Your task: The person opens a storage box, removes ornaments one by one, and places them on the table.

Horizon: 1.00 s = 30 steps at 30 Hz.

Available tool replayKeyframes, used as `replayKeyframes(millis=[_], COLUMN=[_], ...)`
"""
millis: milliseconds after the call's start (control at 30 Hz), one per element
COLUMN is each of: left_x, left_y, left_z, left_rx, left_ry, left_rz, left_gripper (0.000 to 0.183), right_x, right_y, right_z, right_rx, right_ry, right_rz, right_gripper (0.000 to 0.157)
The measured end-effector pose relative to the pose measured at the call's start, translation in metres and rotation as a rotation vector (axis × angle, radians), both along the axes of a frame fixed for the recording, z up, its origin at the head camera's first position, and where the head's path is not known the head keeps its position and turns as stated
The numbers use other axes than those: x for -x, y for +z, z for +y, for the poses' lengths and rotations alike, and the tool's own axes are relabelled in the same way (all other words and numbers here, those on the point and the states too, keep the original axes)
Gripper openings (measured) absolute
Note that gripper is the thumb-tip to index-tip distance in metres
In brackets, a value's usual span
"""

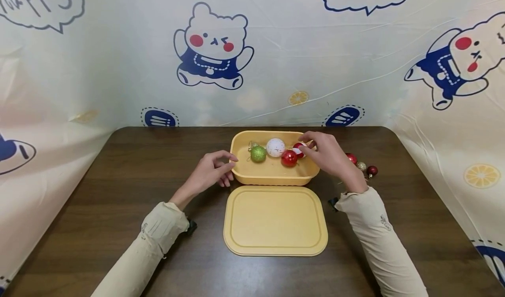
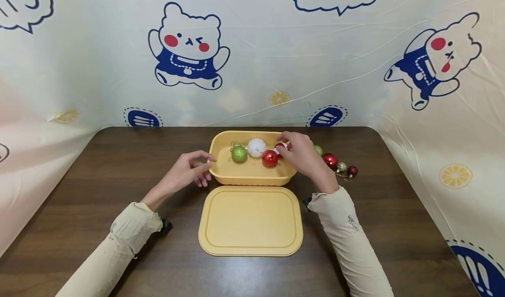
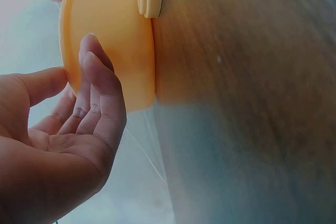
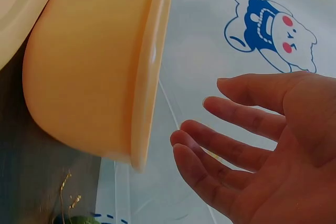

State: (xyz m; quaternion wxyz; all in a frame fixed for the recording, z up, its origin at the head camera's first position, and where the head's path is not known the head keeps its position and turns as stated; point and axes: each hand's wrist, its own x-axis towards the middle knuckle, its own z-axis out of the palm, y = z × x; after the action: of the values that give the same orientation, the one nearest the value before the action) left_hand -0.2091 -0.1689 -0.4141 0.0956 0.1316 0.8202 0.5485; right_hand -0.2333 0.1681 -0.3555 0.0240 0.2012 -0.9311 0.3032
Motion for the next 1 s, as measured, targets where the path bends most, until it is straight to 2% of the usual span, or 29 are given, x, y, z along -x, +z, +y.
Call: replayKeyframes(millis=[333, 800, 1000], left_x=[0.001, 0.0, 0.0], left_y=[-0.001, -0.001, -0.002], left_z=[0.0, 0.001, 0.0], left_rx=[-0.003, 0.0, -0.004], left_ry=[0.0, 0.012, 0.006], left_rz=[-0.004, -0.013, -0.006], left_gripper=[0.025, 0.025, 0.025], right_x=[0.006, 0.012, 0.013], right_y=[-0.008, -0.036, -0.042], right_z=[-0.016, -0.028, -0.029], right_rx=[-0.025, -0.118, -0.155], right_ry=[0.021, 0.045, 0.059], right_rz=[-0.011, 0.02, 0.014], right_gripper=[0.026, 0.02, 0.028])
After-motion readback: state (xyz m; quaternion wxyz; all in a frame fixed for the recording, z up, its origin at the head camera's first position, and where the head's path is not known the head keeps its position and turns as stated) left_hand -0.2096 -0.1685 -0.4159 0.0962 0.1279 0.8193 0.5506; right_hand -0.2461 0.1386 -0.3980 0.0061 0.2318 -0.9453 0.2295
